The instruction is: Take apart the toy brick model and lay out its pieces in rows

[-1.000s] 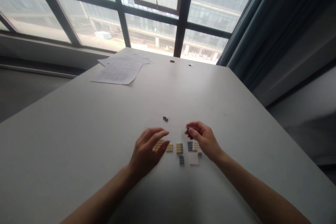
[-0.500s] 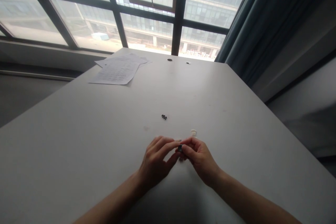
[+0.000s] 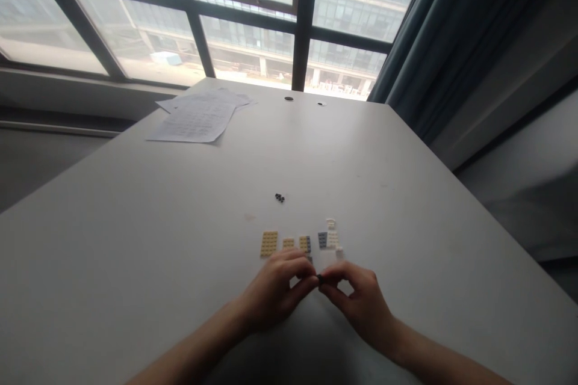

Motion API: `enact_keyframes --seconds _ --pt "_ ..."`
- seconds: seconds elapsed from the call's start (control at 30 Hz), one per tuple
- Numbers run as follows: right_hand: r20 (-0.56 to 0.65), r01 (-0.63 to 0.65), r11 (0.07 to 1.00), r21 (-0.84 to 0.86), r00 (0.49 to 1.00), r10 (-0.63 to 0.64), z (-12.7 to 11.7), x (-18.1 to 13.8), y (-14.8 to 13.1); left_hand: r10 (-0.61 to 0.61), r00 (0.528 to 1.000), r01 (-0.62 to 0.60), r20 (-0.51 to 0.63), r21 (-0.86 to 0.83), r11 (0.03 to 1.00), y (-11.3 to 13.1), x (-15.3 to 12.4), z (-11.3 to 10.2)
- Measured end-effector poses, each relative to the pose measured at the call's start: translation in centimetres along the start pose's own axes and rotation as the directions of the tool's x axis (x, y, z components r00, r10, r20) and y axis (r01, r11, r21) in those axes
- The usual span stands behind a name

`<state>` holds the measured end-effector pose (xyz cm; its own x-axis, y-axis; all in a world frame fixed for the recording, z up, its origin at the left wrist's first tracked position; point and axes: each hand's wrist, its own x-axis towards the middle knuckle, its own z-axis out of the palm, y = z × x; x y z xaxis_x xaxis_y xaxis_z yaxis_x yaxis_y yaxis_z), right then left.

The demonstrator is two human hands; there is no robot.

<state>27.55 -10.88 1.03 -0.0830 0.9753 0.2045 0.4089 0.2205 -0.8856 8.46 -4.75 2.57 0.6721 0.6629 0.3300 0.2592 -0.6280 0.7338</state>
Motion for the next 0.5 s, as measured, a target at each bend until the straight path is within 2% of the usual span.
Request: enact_keyframes --seconds 0.13,0.23,0.37,0.5 --pt "0.009 0.038 0.991 -0.129 0.999 -0.037 0.3 -1.3 0.8 -0.026 0.994 0.015 0.104 0.101 0.995 -0.1 -0.5 0.5" --pt "0.044 0.033 0.976 -0.217 0.999 -0.025 0.7 -1.5 0.9 0.001 0.987 -0.043 0.163 0.255 0.966 -0.6 -0.8 0.9" --pt "0.083 0.062 0.936 -0.346 0.996 -0.035 1.3 -1.2 0.9 0.100 0.986 -0.152 0.135 0.465 0.872 -1.2 -0.9 1.0" --pt "0.090 0.056 0.892 -0.448 0.996 -0.017 1.6 -0.9 1.0 0.226 0.968 -0.247 0.106 0.532 0.810 -1.3 -1.0 0.7"
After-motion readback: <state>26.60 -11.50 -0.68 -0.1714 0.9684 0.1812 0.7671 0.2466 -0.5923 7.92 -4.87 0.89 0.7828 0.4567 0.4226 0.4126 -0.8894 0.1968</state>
